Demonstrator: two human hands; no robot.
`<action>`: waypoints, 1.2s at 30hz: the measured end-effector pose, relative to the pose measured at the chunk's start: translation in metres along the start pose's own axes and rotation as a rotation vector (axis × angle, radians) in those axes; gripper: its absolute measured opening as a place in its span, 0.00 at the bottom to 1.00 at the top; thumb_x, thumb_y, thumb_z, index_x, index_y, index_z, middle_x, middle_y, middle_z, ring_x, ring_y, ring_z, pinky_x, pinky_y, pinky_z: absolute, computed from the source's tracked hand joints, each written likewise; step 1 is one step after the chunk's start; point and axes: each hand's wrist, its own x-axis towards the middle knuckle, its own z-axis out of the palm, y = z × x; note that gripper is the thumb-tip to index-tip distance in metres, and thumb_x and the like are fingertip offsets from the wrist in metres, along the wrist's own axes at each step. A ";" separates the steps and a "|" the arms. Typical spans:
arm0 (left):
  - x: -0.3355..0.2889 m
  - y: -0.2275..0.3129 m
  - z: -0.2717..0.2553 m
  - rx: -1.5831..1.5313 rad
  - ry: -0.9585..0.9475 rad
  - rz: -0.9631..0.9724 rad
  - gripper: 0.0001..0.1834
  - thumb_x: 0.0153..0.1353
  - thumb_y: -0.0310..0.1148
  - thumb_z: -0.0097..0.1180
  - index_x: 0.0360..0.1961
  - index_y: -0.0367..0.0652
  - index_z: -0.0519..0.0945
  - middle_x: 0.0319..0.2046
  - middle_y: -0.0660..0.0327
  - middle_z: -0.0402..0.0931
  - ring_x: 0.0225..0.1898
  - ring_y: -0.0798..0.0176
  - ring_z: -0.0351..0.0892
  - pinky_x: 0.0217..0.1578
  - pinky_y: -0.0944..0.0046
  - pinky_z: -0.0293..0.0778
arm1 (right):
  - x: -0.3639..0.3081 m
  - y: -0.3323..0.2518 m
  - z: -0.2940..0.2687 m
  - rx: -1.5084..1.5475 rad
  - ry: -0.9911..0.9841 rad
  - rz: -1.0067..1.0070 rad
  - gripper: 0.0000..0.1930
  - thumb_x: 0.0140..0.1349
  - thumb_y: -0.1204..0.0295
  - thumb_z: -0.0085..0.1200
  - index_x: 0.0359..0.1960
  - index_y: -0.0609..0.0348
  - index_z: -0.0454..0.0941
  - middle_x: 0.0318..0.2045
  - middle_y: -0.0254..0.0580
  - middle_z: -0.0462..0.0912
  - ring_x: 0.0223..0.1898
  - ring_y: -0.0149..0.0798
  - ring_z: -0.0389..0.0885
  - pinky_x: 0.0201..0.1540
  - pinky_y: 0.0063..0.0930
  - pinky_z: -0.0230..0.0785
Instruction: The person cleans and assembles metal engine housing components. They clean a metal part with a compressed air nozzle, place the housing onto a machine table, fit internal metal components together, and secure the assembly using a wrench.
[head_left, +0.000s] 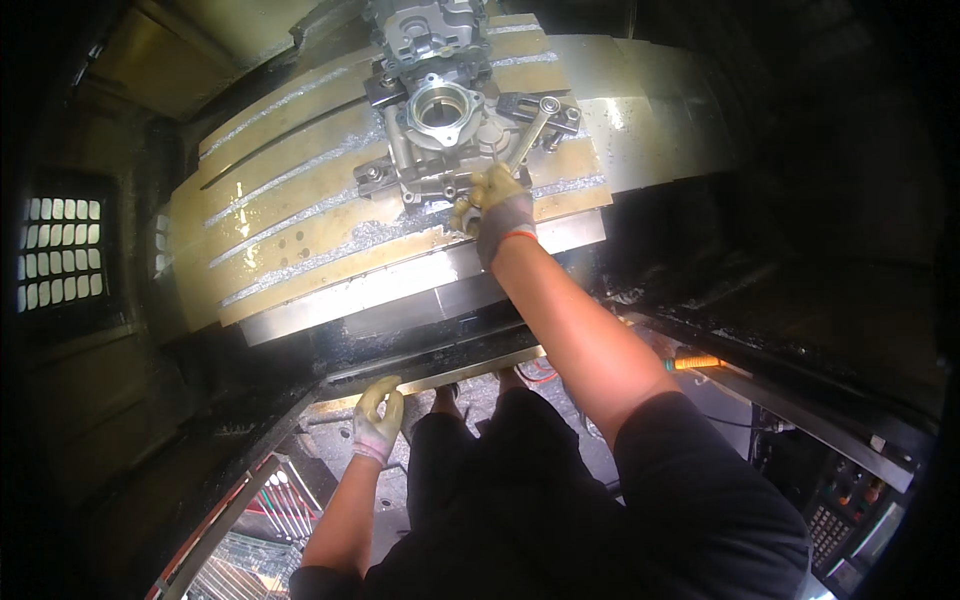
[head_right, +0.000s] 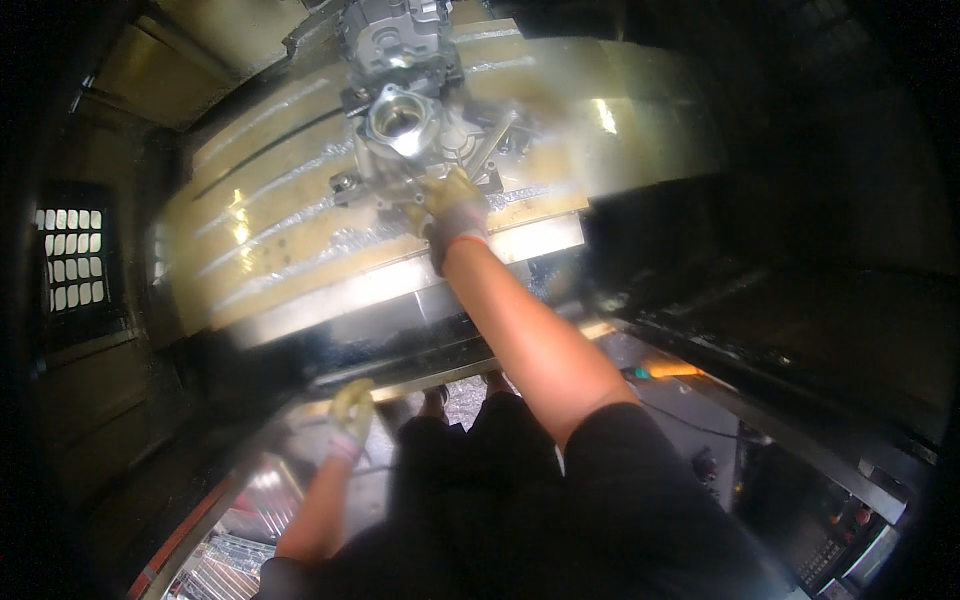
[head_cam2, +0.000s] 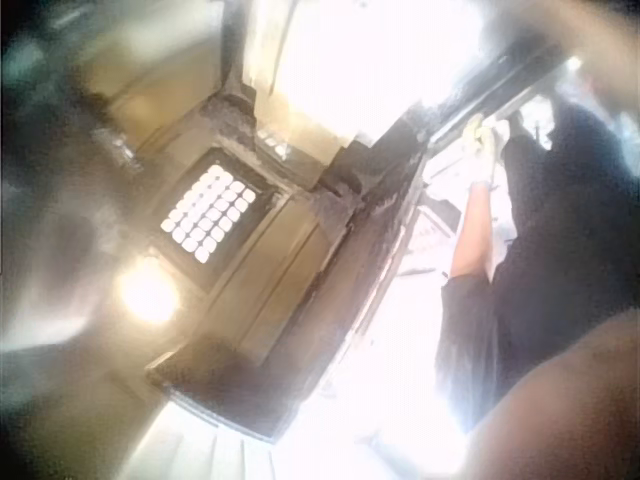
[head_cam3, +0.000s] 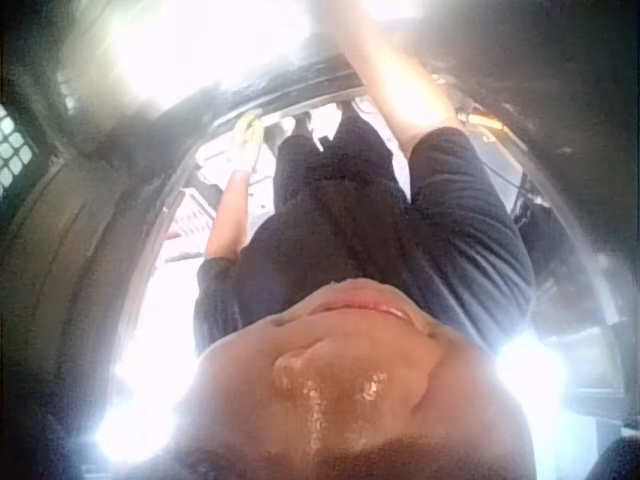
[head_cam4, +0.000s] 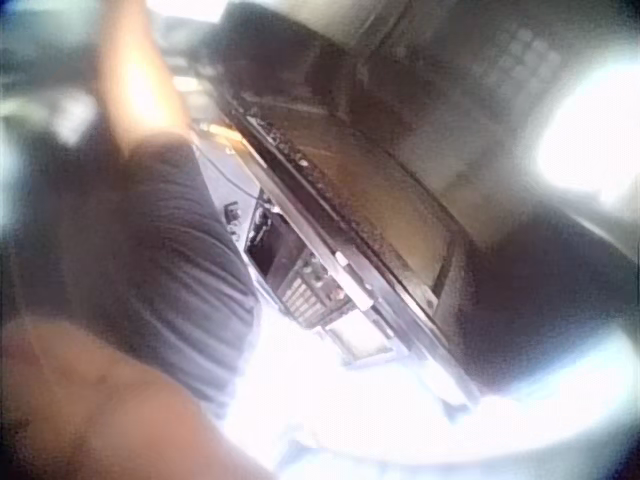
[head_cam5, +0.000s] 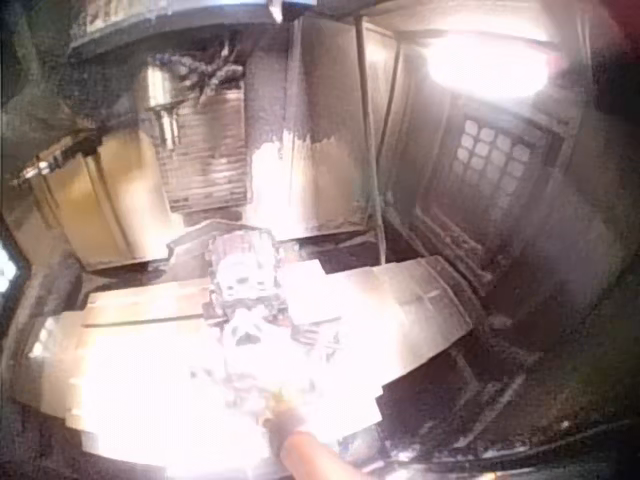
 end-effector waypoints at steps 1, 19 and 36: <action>-0.003 0.003 0.000 0.007 0.001 -0.011 0.12 0.65 0.25 0.60 0.48 0.38 0.86 0.50 0.50 0.85 0.54 0.51 0.84 0.57 0.58 0.77 | -0.002 0.004 -0.007 0.098 0.009 0.231 0.16 0.76 0.56 0.43 0.43 0.56 0.73 0.19 0.30 0.66 0.19 0.35 0.73 0.25 0.35 0.73; 0.033 0.060 0.002 -0.019 -0.108 0.037 0.13 0.62 0.25 0.63 0.48 0.38 0.85 0.50 0.49 0.85 0.53 0.50 0.85 0.56 0.58 0.79 | -0.020 -0.140 -0.162 -0.158 -0.322 0.697 0.15 0.78 0.62 0.48 0.50 0.62 0.77 0.18 0.24 0.65 0.18 0.28 0.66 0.18 0.25 0.63; 0.056 0.045 0.026 -0.185 -0.257 -0.021 0.13 0.63 0.27 0.64 0.48 0.37 0.86 0.50 0.52 0.86 0.51 0.54 0.86 0.56 0.61 0.78 | -0.049 -0.140 -0.165 -0.133 -0.184 0.478 0.12 0.71 0.71 0.50 0.49 0.68 0.79 0.16 0.31 0.70 0.13 0.33 0.70 0.13 0.27 0.63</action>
